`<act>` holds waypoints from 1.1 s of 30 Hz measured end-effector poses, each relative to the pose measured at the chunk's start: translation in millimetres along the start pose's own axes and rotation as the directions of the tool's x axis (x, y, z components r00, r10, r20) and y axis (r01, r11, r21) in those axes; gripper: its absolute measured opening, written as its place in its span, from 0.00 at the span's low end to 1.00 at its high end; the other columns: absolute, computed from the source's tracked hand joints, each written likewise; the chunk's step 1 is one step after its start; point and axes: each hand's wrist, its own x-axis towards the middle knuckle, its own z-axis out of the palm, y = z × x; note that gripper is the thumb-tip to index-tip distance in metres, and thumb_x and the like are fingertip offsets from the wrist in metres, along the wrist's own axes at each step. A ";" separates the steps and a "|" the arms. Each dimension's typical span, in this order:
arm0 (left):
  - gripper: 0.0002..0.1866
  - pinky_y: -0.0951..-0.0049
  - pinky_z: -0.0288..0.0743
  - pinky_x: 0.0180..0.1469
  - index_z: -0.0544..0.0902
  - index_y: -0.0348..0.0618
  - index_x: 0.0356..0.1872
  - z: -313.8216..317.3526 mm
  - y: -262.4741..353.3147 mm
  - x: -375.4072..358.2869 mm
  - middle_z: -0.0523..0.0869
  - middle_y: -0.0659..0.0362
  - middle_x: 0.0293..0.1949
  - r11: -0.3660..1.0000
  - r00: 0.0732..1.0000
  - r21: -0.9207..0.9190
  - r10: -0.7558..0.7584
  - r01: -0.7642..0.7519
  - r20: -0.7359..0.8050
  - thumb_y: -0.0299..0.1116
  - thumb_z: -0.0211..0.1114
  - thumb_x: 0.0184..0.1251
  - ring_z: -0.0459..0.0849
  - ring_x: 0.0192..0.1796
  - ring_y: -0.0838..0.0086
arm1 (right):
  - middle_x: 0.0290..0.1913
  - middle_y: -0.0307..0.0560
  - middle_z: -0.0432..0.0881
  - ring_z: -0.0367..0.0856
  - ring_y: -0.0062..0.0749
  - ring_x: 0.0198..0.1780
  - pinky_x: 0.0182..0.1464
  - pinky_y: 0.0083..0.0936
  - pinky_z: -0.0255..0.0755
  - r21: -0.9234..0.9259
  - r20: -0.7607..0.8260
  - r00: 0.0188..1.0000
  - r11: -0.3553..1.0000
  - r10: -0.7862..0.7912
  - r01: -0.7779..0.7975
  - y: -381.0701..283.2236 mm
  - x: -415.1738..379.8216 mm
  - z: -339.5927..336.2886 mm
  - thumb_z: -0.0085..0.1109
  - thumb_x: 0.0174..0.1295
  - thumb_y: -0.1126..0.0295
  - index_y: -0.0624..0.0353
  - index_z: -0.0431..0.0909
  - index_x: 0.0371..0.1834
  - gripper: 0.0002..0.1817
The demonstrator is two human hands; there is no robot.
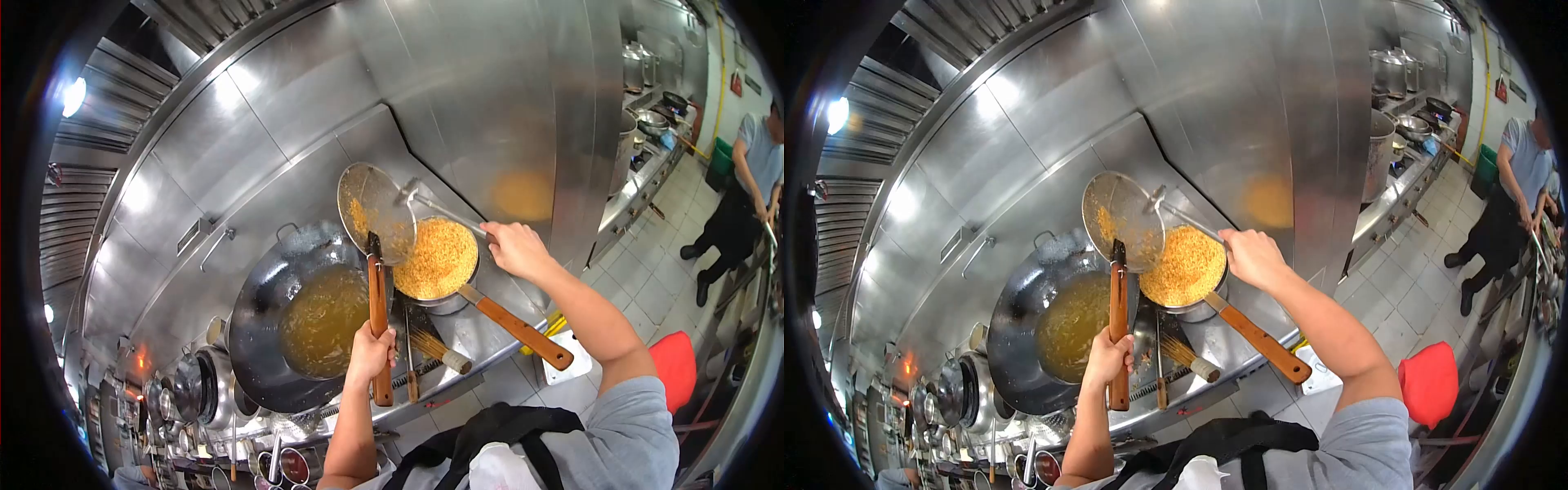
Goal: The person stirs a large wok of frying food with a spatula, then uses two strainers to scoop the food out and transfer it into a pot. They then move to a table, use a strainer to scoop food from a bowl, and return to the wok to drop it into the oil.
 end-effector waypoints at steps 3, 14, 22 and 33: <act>0.07 0.72 0.76 0.19 0.72 0.36 0.42 1.8 2.7 1.9 0.78 0.60 0.26 0.999 0.996 0.043 -0.014 0.018 -0.086 0.26 0.62 0.76 0.76 0.20 0.78 | 0.42 0.61 0.89 0.88 0.58 0.45 0.51 0.51 0.81 0.068 -0.073 0.994 0.994 -0.083 0.088 3.3 -13.7 -14.6 0.59 0.61 0.75 0.57 0.82 0.61 0.22; 0.07 0.71 0.75 0.18 0.71 0.36 0.42 7.0 -0.5 -0.7 0.77 0.60 0.25 0.999 0.992 0.046 0.009 -0.003 -0.129 0.25 0.61 0.76 0.76 0.18 0.77 | 0.43 0.61 0.89 0.87 0.58 0.46 0.51 0.52 0.81 0.067 -0.042 0.996 0.994 -0.080 0.083 8.8 -10.4 -16.6 0.59 0.61 0.74 0.56 0.83 0.60 0.22; 0.07 0.71 0.75 0.20 0.72 0.35 0.45 14.2 -5.1 -6.2 0.77 0.61 0.26 0.996 0.993 0.092 -0.003 0.014 -0.121 0.25 0.61 0.76 0.76 0.20 0.78 | 0.43 0.62 0.88 0.88 0.59 0.44 0.49 0.50 0.82 0.025 -0.011 0.996 0.996 -0.091 0.091 16.3 -3.1 -9.0 0.60 0.59 0.75 0.57 0.84 0.58 0.22; 0.06 0.72 0.76 0.19 0.73 0.35 0.43 21.1 1.6 -17.9 0.78 0.61 0.26 0.998 0.993 0.057 -0.032 0.039 -0.116 0.26 0.61 0.76 0.76 0.20 0.79 | 0.43 0.62 0.88 0.87 0.59 0.46 0.52 0.52 0.80 0.133 -0.034 0.991 0.982 -0.128 0.132 20.9 4.4 -0.1 0.59 0.59 0.75 0.56 0.83 0.61 0.24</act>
